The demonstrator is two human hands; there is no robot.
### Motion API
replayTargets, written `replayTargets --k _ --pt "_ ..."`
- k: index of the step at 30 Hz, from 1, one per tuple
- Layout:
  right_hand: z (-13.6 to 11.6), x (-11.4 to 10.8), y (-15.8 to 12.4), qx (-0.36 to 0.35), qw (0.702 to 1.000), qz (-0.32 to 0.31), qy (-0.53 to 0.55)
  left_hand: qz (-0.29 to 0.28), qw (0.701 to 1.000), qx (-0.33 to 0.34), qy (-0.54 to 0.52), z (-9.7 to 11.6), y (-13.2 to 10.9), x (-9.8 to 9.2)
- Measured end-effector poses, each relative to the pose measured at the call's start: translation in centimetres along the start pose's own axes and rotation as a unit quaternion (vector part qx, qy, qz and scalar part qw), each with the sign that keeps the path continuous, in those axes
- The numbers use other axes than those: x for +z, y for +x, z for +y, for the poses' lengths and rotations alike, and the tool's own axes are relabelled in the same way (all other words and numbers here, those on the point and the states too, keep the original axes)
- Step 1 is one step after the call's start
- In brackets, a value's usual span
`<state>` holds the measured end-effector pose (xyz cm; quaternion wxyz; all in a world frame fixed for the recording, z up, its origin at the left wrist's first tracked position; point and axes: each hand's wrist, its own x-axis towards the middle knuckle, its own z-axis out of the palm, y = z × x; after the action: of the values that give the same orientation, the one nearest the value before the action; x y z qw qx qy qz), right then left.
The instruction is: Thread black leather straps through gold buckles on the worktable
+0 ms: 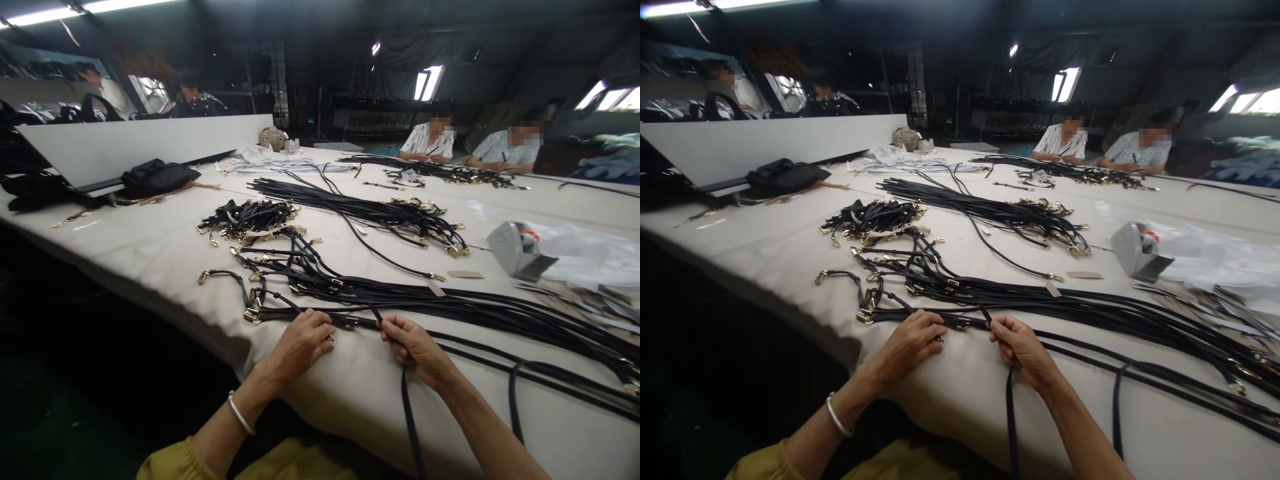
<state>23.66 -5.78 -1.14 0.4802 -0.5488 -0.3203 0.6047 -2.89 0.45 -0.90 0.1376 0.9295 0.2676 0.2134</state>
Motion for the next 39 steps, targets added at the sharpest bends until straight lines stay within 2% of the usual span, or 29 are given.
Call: replayTargets --k 4,7,9,11,14,18,22,26,29,32,35,39 --pt "-0.3 0.1 -0.6 -0.006 1.0 -0.004 -0.009 -0.034 0.997 -0.001 -0.063 -1.6 0.1 -0.3" --pt "-0.4 0.7 -0.9 -0.002 0.999 -0.017 -0.029 -0.045 0.999 0.011 -0.027 -1.7 0.4 -0.9" --pt "-0.4 1.3 -1.2 0.0 0.999 -0.028 -0.047 -0.02 1.0 0.012 0.017 -1.4 0.5 -1.2" --pt "-0.4 1.9 -1.4 0.003 0.997 -0.039 -0.069 0.034 0.999 0.008 0.018 -0.9 0.6 -1.4" --pt "-0.6 2.7 -1.9 0.011 0.992 -0.053 -0.116 0.102 0.988 -0.021 -0.11 0.2 0.5 -2.2" --pt "-1.5 3.8 -2.9 0.014 0.989 -0.073 -0.126 0.114 0.946 -0.083 -0.293 2.0 0.6 -3.3" --pt "-2.4 4.8 -3.9 0.003 0.99 -0.104 -0.096 0.129 0.925 -0.084 -0.348 3.8 0.8 -3.7" --pt "-2.6 5.0 -4.5 -0.007 0.994 -0.105 -0.041 0.146 0.908 -0.098 -0.38 5.1 0.8 -3.7" --pt "-2.5 4.8 -4.7 -0.009 0.995 -0.099 -0.003 0.124 0.875 -0.125 -0.451 5.8 0.8 -3.9" --pt "-2.5 4.6 -4.8 0.003 0.997 -0.078 0.022 0.086 0.805 -0.156 -0.566 5.9 1.0 -4.2" --pt "-2.5 4.2 -5.1 0.01 0.997 -0.057 0.052 0.056 0.737 -0.15 -0.656 5.4 1.1 -4.3" --pt "-2.3 3.7 -5.2 0.01 0.998 -0.048 0.045 0.046 0.715 -0.143 -0.683 4.9 1.4 -3.8"
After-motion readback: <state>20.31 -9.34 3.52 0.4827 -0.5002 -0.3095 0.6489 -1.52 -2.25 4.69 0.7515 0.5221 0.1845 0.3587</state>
